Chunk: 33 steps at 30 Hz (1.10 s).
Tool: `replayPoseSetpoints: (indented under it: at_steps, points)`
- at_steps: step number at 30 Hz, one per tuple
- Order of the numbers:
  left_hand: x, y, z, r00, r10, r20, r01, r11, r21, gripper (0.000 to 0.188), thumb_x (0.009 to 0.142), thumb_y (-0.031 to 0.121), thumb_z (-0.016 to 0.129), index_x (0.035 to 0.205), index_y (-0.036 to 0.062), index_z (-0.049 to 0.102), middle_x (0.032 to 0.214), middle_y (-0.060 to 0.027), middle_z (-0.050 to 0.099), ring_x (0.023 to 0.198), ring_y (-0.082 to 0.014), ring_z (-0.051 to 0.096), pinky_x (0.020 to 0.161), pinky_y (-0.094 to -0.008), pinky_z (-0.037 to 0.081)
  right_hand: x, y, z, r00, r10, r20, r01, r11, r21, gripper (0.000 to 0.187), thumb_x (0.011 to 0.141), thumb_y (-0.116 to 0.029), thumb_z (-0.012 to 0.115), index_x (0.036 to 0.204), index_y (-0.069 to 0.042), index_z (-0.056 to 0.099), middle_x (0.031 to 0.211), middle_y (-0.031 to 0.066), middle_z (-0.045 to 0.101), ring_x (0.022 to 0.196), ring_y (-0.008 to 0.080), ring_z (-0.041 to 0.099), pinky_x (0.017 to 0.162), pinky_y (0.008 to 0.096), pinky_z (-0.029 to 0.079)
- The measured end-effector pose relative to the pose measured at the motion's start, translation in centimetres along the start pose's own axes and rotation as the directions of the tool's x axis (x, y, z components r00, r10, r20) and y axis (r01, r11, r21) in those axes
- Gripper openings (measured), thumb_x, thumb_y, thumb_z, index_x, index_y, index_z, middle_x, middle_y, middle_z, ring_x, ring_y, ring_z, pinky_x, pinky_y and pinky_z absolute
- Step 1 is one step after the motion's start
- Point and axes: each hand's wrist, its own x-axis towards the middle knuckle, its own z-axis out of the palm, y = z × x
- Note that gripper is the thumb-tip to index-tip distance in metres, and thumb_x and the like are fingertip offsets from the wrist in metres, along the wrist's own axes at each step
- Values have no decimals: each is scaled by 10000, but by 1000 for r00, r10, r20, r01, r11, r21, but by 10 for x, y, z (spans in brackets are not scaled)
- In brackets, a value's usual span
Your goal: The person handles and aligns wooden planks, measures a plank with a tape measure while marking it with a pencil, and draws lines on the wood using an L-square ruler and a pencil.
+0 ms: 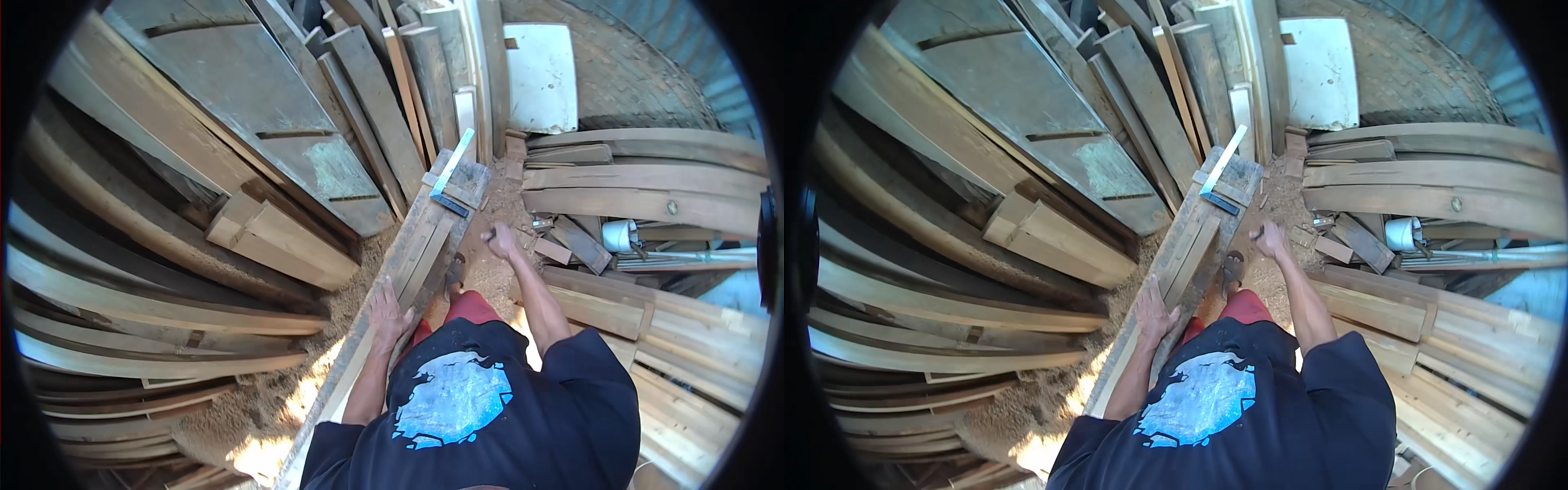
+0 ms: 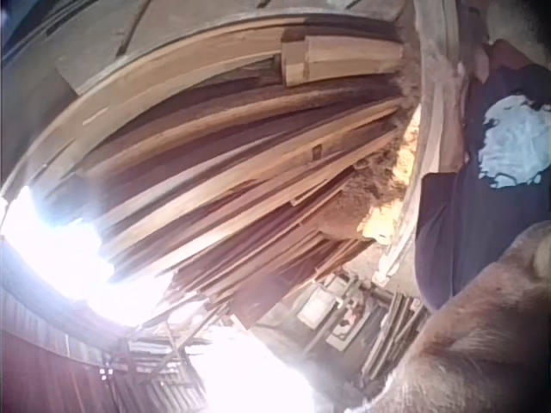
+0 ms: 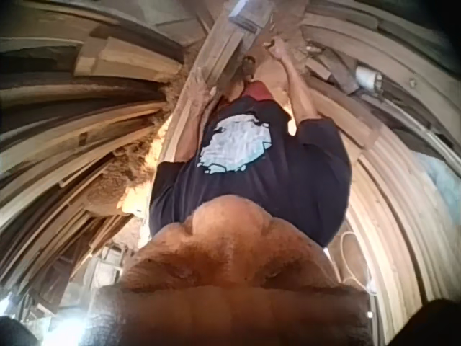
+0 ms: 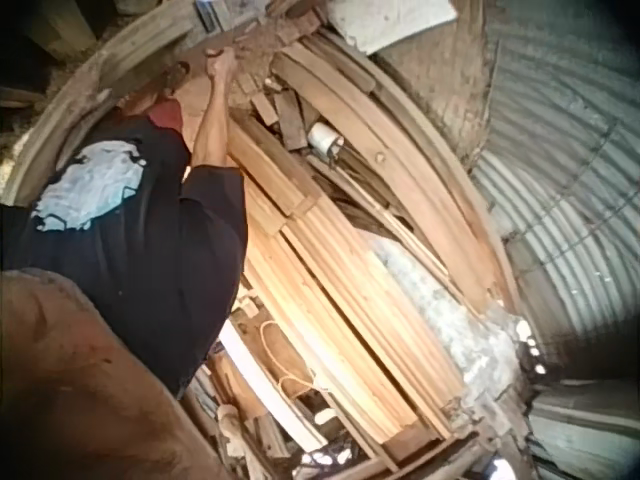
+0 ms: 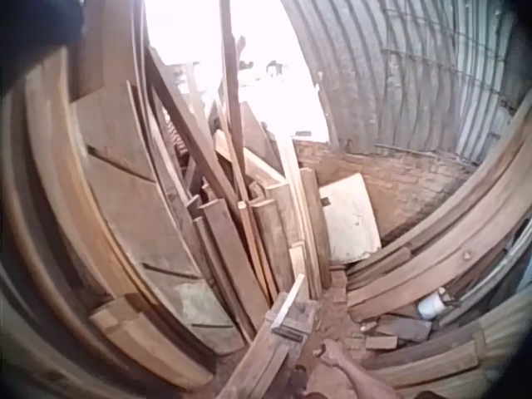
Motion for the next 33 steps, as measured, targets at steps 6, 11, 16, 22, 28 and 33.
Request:
replayPoseSetpoints:
  at_steps: [6, 11, 16, 22, 28, 33]
  points:
    - [70, 61, 15, 985, -175, 3, 173, 975, 141, 821, 633, 431, 861, 1268, 50, 507, 1131, -168, 562, 1094, -349, 535, 917, -503, 424, 136, -30, -23, 995, -91, -46, 89, 996, -29, 397, 835, -325, 734, 1085, -26, 655, 926, 296, 672, 910, 454, 661, 794, 529, 509]
    - [78, 67, 21, 979, -198, -43, 201, 972, 120, 765, 620, 417, 856, 1197, 33, 532, 1060, -170, 577, 1021, -353, 548, 876, -508, 406, 178, -55, -6, 992, -50, -117, 45, 998, -52, 452, 825, -311, 762, 1174, -63, 617, 1139, 281, 623, 1087, 457, 585, 910, 549, 469]
    - [79, 62, 26, 982, -116, -146, 132, 986, 103, 734, 644, 416, 842, 1192, 36, 533, 1036, -160, 567, 983, -347, 551, 829, -481, 386, 179, -73, 10, 997, -47, -62, 34, 982, -185, 444, 838, -317, 756, 1192, -115, 581, 1276, 256, 525, 1171, 437, 494, 971, 537, 417]
    - [80, 65, 22, 983, -153, -104, 165, 980, 111, 716, 637, 373, 826, 1188, 28, 528, 1030, -160, 557, 962, -349, 539, 816, -482, 366, 180, -77, 16, 994, -44, -104, 20, 975, -219, 423, 856, -325, 740, 1208, -144, 589, 1282, 241, 527, 1185, 410, 487, 965, 528, 401]
    - [87, 69, 13, 983, -155, -97, 163, 983, 78, 728, 576, 316, 828, 1174, 25, 534, 1031, -163, 552, 967, -349, 532, 833, -485, 366, 184, -75, 25, 993, -12, -121, -18, 971, -239, 412, 876, -338, 733, 1222, -162, 596, 1350, 212, 505, 1226, 395, 481, 1006, 531, 375]
    - [84, 68, 9, 979, -183, -91, 188, 981, 46, 745, 554, 302, 840, 1177, 23, 544, 1046, -163, 552, 985, -350, 526, 858, -491, 370, 182, -71, 35, 978, -85, -191, 27, 957, -290, 394, 875, -336, 735, 1200, -161, 597, 1383, 200, 495, 1216, 395, 488, 988, 529, 389]
